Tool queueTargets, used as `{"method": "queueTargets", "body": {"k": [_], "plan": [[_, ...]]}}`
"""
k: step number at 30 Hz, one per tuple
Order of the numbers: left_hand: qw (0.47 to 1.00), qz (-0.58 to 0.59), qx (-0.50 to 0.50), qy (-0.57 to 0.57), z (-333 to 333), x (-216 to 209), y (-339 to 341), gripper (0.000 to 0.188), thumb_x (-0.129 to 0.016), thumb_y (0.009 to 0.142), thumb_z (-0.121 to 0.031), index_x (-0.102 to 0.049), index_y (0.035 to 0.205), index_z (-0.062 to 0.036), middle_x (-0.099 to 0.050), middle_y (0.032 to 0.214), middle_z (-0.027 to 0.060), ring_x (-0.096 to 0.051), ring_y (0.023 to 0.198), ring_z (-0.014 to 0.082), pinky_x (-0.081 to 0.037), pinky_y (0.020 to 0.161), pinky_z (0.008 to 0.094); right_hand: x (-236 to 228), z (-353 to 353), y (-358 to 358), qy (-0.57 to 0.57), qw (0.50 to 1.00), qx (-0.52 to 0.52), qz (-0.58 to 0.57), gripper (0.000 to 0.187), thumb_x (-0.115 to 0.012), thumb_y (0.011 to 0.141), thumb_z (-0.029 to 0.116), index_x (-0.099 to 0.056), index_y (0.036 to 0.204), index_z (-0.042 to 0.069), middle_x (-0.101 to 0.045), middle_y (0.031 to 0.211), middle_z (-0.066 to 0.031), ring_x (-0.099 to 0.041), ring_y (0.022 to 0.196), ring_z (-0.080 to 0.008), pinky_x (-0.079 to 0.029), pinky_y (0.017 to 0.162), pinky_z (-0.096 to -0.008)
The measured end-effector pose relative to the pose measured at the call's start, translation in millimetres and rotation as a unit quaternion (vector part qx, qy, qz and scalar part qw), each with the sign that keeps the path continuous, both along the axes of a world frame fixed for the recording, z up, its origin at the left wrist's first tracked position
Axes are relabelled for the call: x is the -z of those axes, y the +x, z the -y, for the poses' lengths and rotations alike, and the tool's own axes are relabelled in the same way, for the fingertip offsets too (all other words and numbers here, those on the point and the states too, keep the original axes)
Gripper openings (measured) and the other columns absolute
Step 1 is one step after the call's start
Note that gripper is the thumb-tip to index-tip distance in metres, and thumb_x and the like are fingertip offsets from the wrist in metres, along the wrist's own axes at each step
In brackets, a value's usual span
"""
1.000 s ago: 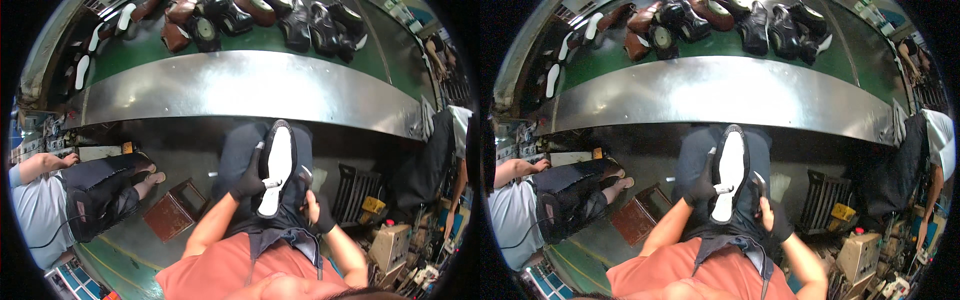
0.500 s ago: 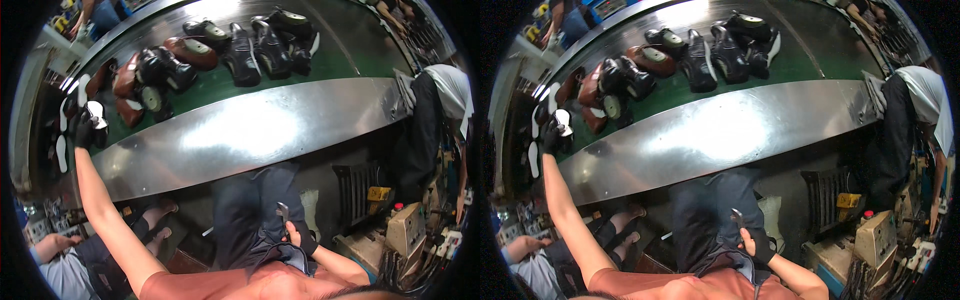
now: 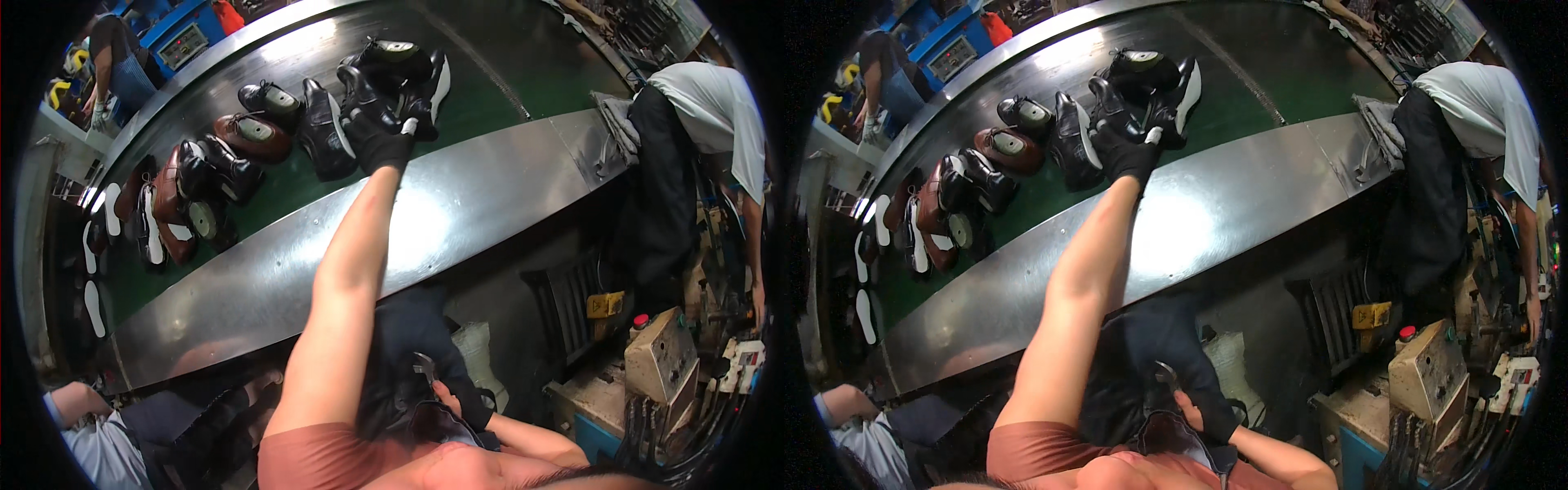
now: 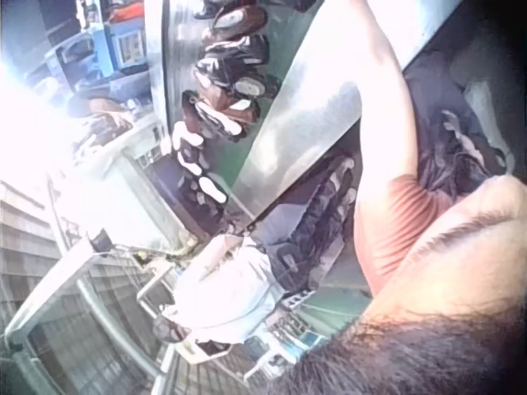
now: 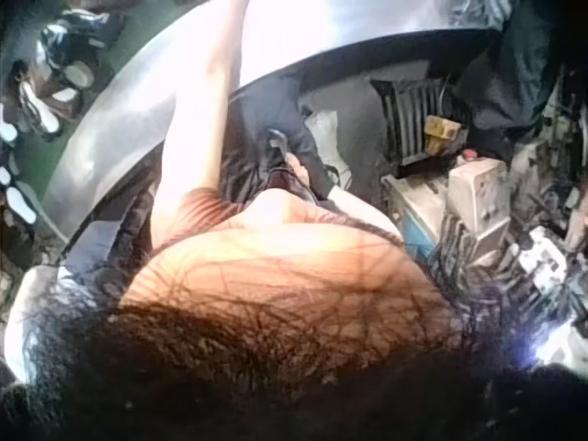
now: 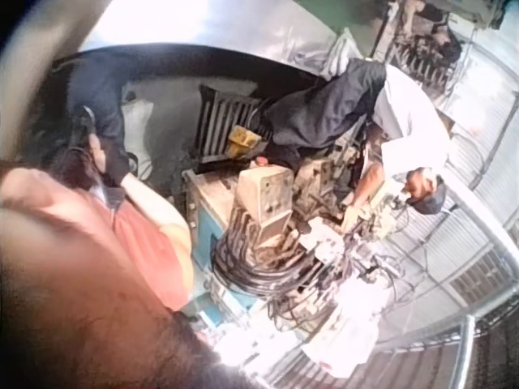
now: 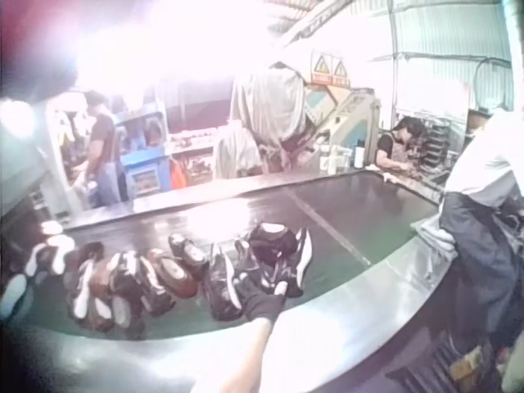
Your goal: The person sits on the floor and repeatedly picks up shoes from a conveyor belt. Using a metal scraper, the person removes material from the soles of the shoes and returns them to the conveyor belt.
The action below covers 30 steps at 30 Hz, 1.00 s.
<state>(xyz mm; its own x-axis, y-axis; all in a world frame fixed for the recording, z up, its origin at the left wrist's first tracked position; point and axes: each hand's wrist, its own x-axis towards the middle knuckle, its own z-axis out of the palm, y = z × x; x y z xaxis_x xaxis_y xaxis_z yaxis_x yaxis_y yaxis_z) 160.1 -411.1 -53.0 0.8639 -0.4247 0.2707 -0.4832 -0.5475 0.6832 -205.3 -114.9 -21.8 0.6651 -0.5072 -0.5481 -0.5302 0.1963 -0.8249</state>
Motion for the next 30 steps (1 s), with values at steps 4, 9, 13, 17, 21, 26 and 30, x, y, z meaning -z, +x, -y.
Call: {"method": "queueTargets", "body": {"k": [4, 9, 13, 17, 21, 26, 30], "plan": [[0.989, -0.134, -0.013, 0.069, -6.6, -23.9, -15.3, 0.111, -0.076, 0.066, -0.050, -0.018, 0.146, -0.0001, -0.027, 0.148, 0.0241, -0.030, 0.137, 0.0370, -0.030, 0.110, 0.0431, 11.3, 13.4, -12.5, -0.001, 1.000, 0.002, 0.011, 0.050, -0.041, 0.099, 0.044, -0.060, 0.075, 0.004, -0.051, 0.059, -0.0028, -0.048, 0.054, -0.0131, -0.040, 0.052, -0.0317], [0.947, -0.093, 0.289, -0.109, -72.0, 6.5, 90.0, 0.077, -0.069, 0.079, -0.031, -0.034, 0.142, -0.0035, -0.054, 0.128, 0.0186, -0.056, 0.114, 0.0294, -0.045, 0.094, 0.0357, 18.7, 8.7, -14.9, 0.000, 0.998, -0.050, 0.048, 0.049, -0.041, 0.099, 0.044, -0.060, 0.077, 0.004, -0.052, 0.061, -0.0029, -0.049, 0.055, -0.0124, -0.041, 0.052, -0.0305], [0.859, -0.356, 0.256, -0.263, -213.2, -42.6, -4.3, 0.071, -0.067, 0.081, -0.029, -0.040, 0.140, -0.0004, -0.054, 0.125, 0.0095, -0.054, 0.108, 0.0171, -0.047, 0.089, 0.0312, 42.6, 8.1, -37.7, 0.195, 0.980, 0.045, 0.018, 0.048, -0.040, 0.099, 0.045, -0.062, 0.087, 0.004, -0.057, 0.070, -0.0033, -0.054, 0.060, -0.0112, -0.047, 0.055, -0.0268], [0.825, -0.360, 0.148, -0.410, -398.2, -89.4, -69.9, 0.076, -0.073, 0.076, -0.037, -0.045, 0.135, 0.0014, -0.052, 0.133, 0.0151, -0.051, 0.121, 0.0267, -0.042, 0.102, 0.0400, 46.3, 5.7, -41.0, 0.168, 0.981, 0.069, 0.066, 0.055, -0.039, 0.099, 0.048, -0.063, 0.086, 0.001, -0.061, 0.070, -0.0052, -0.061, 0.062, -0.0160, -0.049, 0.059, -0.0305], [0.919, -0.287, 0.105, -0.249, -490.0, -85.8, -110.7, 0.063, -0.079, 0.070, -0.026, -0.055, 0.125, -0.0059, -0.053, 0.128, 0.0145, -0.053, 0.118, 0.0268, -0.045, 0.099, 0.0420, 37.9, -0.1, -45.4, 0.162, 0.981, 0.095, 0.050, 0.050, -0.034, 0.102, 0.044, -0.058, 0.085, 0.002, -0.060, 0.067, -0.0063, -0.060, 0.056, -0.0157, -0.049, 0.056, -0.0286], [0.958, -0.004, 0.259, -0.124, -434.1, -77.3, -152.0, 0.022, -0.072, 0.074, -0.011, -0.069, 0.095, -0.0052, -0.065, 0.105, 0.0117, -0.058, 0.107, 0.0298, -0.041, 0.099, 0.0429, -2.6, -10.0, -39.3, 0.103, 0.994, 0.022, -0.005, 0.050, -0.036, 0.101, 0.044, -0.058, 0.085, 0.003, -0.060, 0.067, -0.0054, -0.060, 0.059, -0.0136, -0.049, 0.059, -0.0285], [0.947, -0.122, 0.246, -0.167, -403.8, -57.0, -131.9, 0.017, -0.069, 0.081, -0.018, -0.069, 0.087, -0.0021, -0.067, 0.095, 0.0092, -0.061, 0.094, 0.0233, -0.043, 0.093, 0.0364, -60.0, -19.6, -24.4, 0.154, 0.986, -0.061, 0.001, 0.044, -0.039, 0.102, 0.040, -0.060, 0.087, 0.004, -0.061, 0.072, -0.0035, -0.058, 0.066, -0.0107, -0.047, 0.062, -0.0259]]}}
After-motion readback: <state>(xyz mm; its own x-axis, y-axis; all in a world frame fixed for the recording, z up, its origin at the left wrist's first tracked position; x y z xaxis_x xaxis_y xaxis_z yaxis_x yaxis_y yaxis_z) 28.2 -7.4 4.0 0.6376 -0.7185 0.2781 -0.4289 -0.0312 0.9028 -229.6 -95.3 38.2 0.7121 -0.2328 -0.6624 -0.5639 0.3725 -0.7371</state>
